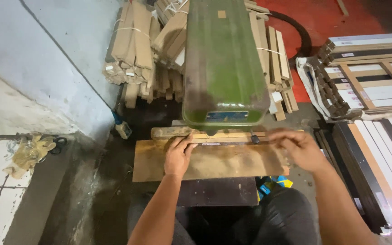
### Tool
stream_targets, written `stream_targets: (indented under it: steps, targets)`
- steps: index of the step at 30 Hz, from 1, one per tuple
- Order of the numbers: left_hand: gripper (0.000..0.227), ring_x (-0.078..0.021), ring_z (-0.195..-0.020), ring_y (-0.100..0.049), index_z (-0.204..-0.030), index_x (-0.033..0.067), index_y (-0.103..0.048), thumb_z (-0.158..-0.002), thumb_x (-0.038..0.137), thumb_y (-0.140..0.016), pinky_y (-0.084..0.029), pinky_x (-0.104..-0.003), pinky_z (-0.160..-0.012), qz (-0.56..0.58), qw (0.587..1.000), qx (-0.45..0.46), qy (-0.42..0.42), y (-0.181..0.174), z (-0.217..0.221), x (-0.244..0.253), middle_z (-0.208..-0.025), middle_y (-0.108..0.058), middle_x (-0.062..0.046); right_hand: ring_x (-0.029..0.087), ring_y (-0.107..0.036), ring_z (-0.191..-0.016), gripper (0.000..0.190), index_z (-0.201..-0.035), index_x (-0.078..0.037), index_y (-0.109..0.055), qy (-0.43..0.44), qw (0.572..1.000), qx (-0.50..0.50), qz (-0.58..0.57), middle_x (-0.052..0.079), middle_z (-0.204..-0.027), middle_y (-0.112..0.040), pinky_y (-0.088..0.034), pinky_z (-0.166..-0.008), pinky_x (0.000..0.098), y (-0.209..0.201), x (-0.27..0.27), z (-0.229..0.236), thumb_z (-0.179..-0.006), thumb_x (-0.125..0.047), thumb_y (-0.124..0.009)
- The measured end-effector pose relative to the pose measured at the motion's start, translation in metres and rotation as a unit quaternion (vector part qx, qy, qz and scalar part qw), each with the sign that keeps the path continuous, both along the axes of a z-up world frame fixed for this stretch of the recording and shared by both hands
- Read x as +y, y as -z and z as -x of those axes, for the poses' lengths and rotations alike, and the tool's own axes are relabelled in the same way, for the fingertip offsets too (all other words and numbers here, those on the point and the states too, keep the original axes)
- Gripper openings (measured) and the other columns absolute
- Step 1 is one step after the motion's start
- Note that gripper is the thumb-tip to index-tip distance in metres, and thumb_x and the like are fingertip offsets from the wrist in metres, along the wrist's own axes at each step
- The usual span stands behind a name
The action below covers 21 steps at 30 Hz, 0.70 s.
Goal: Aligning and processing long rectangular strips using an industrial machine in a warehouse setting.
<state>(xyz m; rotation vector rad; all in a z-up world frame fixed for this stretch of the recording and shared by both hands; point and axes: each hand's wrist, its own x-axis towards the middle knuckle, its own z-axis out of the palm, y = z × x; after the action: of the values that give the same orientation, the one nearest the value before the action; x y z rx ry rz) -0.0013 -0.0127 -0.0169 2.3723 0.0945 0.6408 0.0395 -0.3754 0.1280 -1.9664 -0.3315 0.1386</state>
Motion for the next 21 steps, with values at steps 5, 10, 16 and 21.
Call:
stream_targets:
  steps: [5, 10, 16, 21]
  targets:
    - [0.022, -0.0231, -0.105, -0.072, -0.11, 0.0183, -0.075, -0.094, 0.033, -0.073, -0.062, -0.035, -0.087, -0.014, 1.0, 0.007, -0.005, 0.003, -0.001, 0.001, -0.113, -0.07, 0.002, 0.05, -0.064, -0.117, 0.071, -0.147, -0.008, -0.059, 0.073, 0.93, -0.166, 0.319, 0.029, -0.128, -0.065, -0.053, -0.097, 0.0604, 0.089, -0.076, -0.058, -0.076, -0.005, -0.068]
    - [0.025, -0.0282, -0.108, -0.071, -0.115, 0.0172, -0.075, -0.093, 0.029, -0.075, -0.063, -0.04, -0.088, 0.011, 1.0, 0.012, 0.004, -0.005, 0.004, -0.004, -0.114, -0.072, -0.004, 0.047, -0.069, -0.113, 0.056, -0.139, 0.002, -0.063, 0.033, 0.918, -0.142, 0.368, 0.026, -0.118, -0.073, -0.057, -0.095, 0.0567, 0.111, -0.093, -0.066, -0.084, 0.0, -0.071]
    - [0.026, -0.0271, -0.114, -0.07, -0.124, 0.0139, -0.071, -0.1, 0.023, -0.069, -0.061, -0.04, -0.094, 0.04, 0.995, 0.09, 0.005, -0.036, 0.017, -0.005, -0.118, -0.073, -0.008, 0.04, -0.073, -0.113, 0.049, -0.133, -0.014, -0.07, 0.041, 0.901, -0.01, 0.432, 0.02, -0.12, -0.077, -0.062, -0.096, 0.0491, 0.086, -0.089, -0.054, -0.084, -0.018, -0.077]
    - [0.047, -0.0285, -0.135, -0.057, -0.151, 0.0158, -0.054, -0.104, 0.025, -0.058, -0.045, -0.044, -0.116, 0.068, 0.973, 0.219, -0.023, -0.075, 0.048, 0.004, -0.143, -0.063, -0.012, 0.042, -0.073, -0.111, 0.048, -0.129, -0.03, -0.073, 0.007, 0.936, 0.039, 0.351, 0.016, -0.115, -0.08, -0.059, -0.098, 0.0534, 0.098, -0.083, -0.036, -0.084, -0.017, -0.076]
